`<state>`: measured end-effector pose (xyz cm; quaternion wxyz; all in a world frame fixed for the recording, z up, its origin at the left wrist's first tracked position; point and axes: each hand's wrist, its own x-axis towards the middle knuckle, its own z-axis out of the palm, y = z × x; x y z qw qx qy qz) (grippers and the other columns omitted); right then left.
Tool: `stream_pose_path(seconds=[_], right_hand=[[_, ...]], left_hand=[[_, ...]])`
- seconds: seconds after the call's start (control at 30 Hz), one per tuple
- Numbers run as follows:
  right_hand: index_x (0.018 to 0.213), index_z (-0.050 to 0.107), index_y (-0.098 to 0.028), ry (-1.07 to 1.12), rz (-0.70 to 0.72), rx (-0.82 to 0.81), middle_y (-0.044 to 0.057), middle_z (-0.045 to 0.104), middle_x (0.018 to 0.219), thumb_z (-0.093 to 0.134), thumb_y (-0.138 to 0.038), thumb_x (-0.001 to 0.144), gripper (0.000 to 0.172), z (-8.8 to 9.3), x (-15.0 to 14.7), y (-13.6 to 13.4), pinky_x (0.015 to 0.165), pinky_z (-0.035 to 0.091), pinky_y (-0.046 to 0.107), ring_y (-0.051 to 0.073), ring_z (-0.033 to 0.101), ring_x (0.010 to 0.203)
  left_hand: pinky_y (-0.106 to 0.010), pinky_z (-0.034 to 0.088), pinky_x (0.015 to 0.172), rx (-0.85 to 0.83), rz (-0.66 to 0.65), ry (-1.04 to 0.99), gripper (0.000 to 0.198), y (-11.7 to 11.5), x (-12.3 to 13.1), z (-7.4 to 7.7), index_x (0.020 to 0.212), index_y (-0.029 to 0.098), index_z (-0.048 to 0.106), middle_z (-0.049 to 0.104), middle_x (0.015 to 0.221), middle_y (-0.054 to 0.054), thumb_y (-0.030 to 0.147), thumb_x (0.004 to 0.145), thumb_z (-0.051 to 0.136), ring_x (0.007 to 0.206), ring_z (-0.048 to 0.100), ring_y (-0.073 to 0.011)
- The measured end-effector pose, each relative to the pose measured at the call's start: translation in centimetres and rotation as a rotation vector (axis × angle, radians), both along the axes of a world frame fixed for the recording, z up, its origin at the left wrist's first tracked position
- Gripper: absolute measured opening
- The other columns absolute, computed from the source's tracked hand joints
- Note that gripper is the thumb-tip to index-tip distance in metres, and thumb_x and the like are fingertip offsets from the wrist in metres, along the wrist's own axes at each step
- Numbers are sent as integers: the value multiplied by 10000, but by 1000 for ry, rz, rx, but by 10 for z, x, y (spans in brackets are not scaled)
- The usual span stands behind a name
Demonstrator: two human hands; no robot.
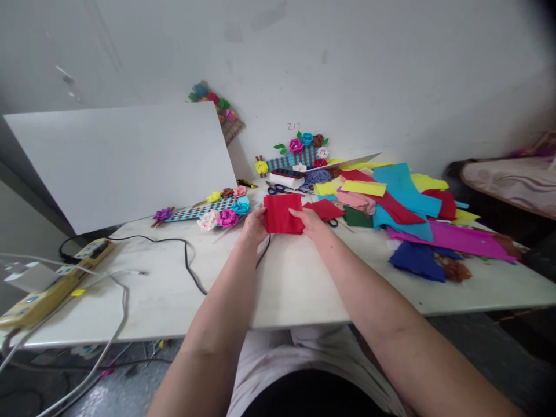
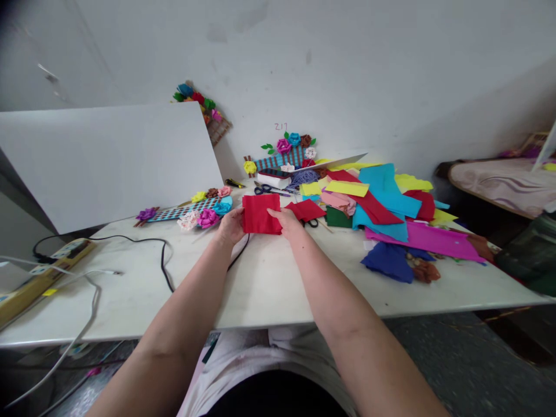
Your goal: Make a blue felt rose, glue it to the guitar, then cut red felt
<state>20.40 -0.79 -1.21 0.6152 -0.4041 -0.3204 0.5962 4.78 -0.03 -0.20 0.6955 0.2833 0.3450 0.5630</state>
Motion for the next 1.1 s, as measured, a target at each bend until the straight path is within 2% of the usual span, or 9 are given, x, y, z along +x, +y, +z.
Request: stream_pose_path(seconds=[0.27,0.37,0.5,0.57,0.77,0.9,1.1], right_hand=[[766,637,-163,-17,-22,-11,33,714,682,720,-112,661,144,-2,-1,2,830,539,386,213,697,809],[746,624,-174,-10,-76,-40,20,711,679,731,-98,648,164,-2,-2,2,849,532,381,202,692,823],[751,629,-163,-20,-57,-41,32,711,690,714,-93,666,139,-2,-3,2,841,532,379,200,689,807],[746,630,-165,-28,-62,-43,33,712,696,712,-99,672,128,-2,-3,2,825,537,370,196,688,796],[780,625,-166,-68,-88,-63,40,720,754,734,-123,653,173,-5,-3,5,848,526,374,205,678,876],[836,620,-152,-88,-87,-69,57,725,828,751,-150,636,239,-9,-1,10,876,508,394,220,660,954],[854,636,-151,-107,-34,-12,50,726,805,758,-189,638,251,-14,1,13,838,524,374,217,672,910]], left_hand=[[-298,517,684,32,-29,-53,120,-5,1,4,805,152,622,634,620,-27,214,776,523,606,618,-166],[-316,522,706,56,-73,-69,229,-6,0,4,846,141,629,653,663,-54,322,824,492,659,642,-185],[-366,524,746,63,-118,-33,437,-6,1,3,887,125,639,678,748,-114,524,830,469,788,665,-247],[-376,524,759,55,-114,-32,492,-6,2,4,907,123,641,681,758,-121,569,832,447,815,666,-258],[-358,524,788,9,-117,-82,528,-8,3,7,920,111,642,686,756,-116,553,884,355,829,673,-242],[-384,521,812,9,-131,-97,544,-9,3,7,995,103,637,696,793,-120,537,901,323,859,672,-251],[-380,522,824,28,-147,-76,565,-6,3,4,1048,117,636,701,843,-124,584,868,375,887,669,-257]])
